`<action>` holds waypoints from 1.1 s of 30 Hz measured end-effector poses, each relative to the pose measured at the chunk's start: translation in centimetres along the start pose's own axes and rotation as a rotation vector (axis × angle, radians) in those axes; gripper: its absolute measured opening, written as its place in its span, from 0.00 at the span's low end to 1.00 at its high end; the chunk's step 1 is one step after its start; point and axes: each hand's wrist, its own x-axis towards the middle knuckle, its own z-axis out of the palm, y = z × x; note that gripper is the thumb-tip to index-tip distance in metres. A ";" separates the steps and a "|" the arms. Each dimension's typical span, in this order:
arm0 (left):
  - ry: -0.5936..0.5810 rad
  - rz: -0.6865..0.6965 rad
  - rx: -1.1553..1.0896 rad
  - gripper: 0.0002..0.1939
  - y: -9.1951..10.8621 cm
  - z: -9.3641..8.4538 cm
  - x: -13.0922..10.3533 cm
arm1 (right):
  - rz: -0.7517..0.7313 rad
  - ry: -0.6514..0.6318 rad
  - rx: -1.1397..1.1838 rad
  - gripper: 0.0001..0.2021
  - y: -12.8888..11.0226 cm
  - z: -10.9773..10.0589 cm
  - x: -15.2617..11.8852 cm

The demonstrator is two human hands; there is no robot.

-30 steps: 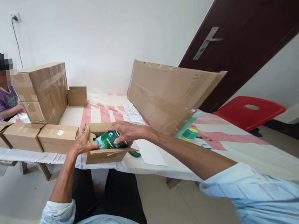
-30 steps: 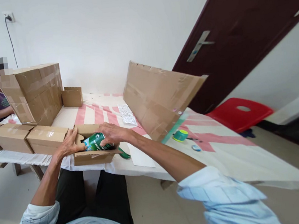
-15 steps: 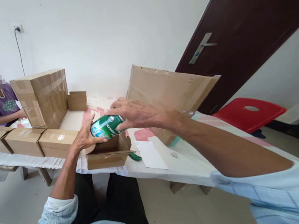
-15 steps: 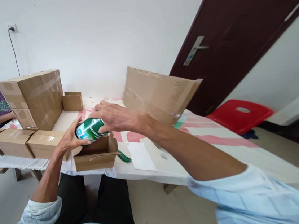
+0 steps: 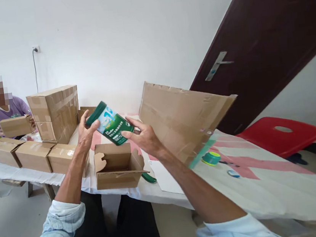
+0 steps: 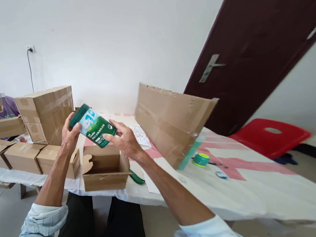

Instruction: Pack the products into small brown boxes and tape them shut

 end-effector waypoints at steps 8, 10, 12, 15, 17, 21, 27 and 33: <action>-0.120 0.061 0.103 0.59 0.8 -0.1 1.8 | 0.107 -0.008 0.418 0.37 1.2 6.8 0.6; -0.122 -0.040 0.117 0.57 -0.1 -0.9 1.7 | 0.189 -0.048 0.491 0.35 2.3 7.2 1.0; -0.098 -0.142 0.122 0.56 -1.1 -1.6 1.5 | 0.309 -0.089 0.543 0.32 3.4 7.5 1.4; -0.081 -0.210 0.126 0.51 -2.6 -2.2 1.0 | 0.453 -0.125 0.571 0.24 4.7 7.9 1.5; -0.089 -0.233 0.120 0.48 -3.4 -2.4 0.7 | 0.501 -0.135 0.581 0.19 5.2 8.3 1.3; -0.091 -0.328 0.142 0.42 -3.9 -2.4 -0.1 | 0.597 -0.129 0.556 0.14 6.0 9.0 1.0; -0.109 -0.360 0.186 0.43 -3.0 -2.4 0.2 | 0.561 -0.151 0.456 0.20 6.1 9.1 1.6; -0.171 -0.353 0.236 0.47 -0.9 -2.7 4.4 | 0.211 -0.178 0.246 0.32 4.9 7.6 3.4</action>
